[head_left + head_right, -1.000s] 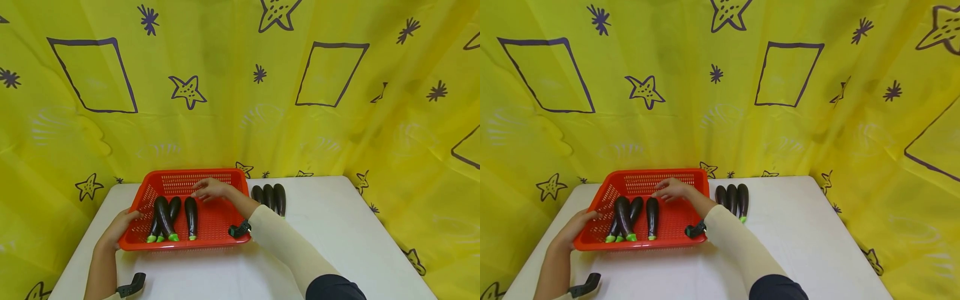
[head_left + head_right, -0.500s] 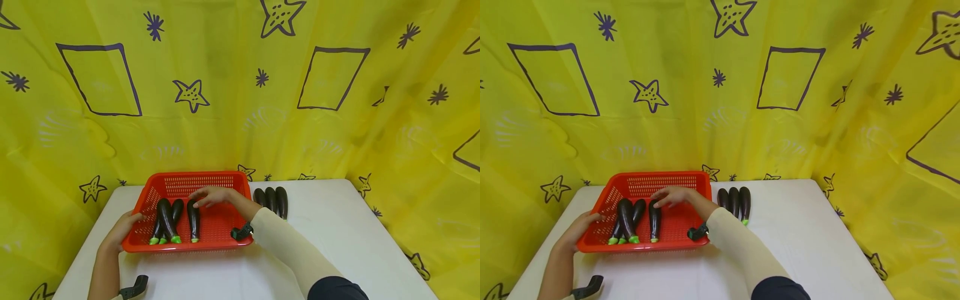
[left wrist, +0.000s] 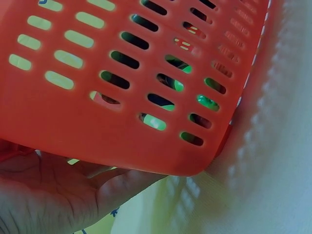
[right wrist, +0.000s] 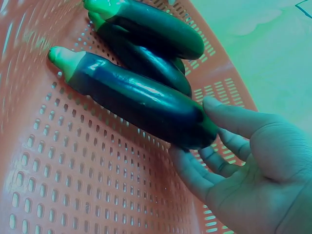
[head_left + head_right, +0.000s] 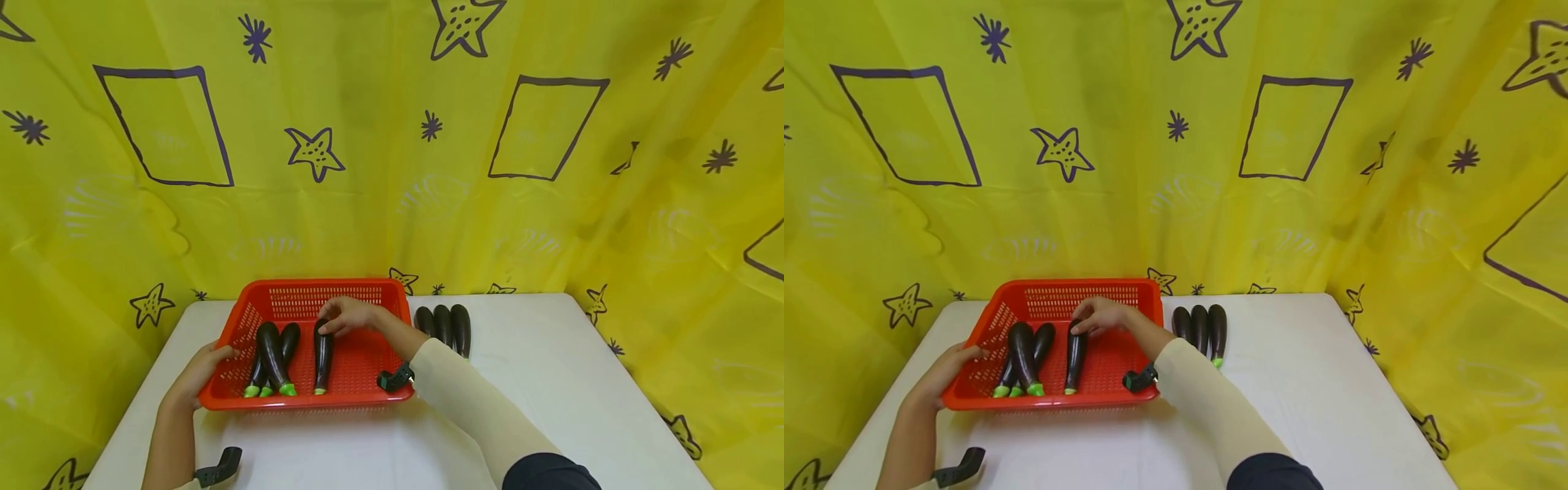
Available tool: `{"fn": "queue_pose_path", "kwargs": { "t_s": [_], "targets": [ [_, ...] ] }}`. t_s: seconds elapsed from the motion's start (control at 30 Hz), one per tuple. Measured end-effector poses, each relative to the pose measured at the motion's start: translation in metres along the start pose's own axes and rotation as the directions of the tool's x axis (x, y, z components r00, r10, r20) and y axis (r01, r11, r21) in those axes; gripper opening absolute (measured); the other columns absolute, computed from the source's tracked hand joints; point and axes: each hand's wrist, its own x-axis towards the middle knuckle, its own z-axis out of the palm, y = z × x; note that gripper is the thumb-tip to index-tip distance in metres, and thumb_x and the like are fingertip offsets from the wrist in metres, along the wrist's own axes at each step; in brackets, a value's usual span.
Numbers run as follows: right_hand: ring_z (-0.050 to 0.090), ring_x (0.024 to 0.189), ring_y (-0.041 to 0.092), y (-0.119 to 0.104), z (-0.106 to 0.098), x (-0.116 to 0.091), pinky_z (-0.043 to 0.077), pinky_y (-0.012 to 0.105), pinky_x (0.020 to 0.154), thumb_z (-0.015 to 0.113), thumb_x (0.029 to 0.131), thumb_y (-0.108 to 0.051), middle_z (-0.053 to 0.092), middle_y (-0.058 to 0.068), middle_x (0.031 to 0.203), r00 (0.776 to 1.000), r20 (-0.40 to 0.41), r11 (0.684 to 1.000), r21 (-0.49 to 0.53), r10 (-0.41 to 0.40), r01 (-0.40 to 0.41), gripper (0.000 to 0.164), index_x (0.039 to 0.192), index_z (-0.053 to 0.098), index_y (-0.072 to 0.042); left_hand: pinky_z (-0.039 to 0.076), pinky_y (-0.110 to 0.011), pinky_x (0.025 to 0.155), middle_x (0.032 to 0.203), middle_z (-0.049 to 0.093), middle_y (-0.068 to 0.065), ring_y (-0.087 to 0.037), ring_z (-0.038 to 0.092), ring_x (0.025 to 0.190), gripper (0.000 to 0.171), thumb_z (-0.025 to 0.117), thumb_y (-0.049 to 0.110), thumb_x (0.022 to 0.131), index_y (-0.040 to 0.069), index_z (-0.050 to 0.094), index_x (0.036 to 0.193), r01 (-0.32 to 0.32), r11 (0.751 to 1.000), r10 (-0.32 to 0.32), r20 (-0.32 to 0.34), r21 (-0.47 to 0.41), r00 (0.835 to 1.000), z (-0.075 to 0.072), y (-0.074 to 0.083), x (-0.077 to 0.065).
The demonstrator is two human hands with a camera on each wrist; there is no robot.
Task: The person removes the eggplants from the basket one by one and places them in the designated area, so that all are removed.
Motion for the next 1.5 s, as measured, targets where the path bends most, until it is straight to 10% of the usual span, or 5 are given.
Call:
{"fn": "queue_pose_path", "kwargs": {
  "t_s": [0.67, 1.5],
  "targets": [
    [0.072, 0.095, 0.031, -0.0040, -0.0039, -0.0031, 0.061, 0.051, 0.088, 0.065, 0.097, 0.011, 0.069, 0.015, 0.110, 0.983, 0.182, 0.989, 0.148, -0.009, -0.018, 0.045, 0.138, 0.051, 0.001, 0.063, -0.049, 0.081, 0.118, 0.060, -0.015, -0.025, 0.073, 0.095, 0.058, 0.041, 0.014, 0.105, -0.012, 0.022, 0.152, -0.014, 1.000, 0.014, 0.008, -0.003, 1.000, 0.0014, 0.0043, 0.0020],
    [0.072, 0.096, 0.033, -0.0003, 0.0018, -0.0006, 0.061, 0.052, 0.089, 0.063, 0.098, 0.011, 0.066, 0.017, 0.116, 0.983, 0.183, 0.987, 0.151, 0.027, -0.055, 0.048, 0.142, 0.049, 0.000, 0.063, -0.048, 0.080, 0.117, 0.062, -0.013, -0.024, 0.072, 0.094, 0.055, 0.038, 0.013, 0.106, -0.015, 0.021, 0.151, -0.017, 1.000, 0.017, 0.028, 0.004, 0.999, -0.0006, 0.0019, 0.0029]
  ]
}}
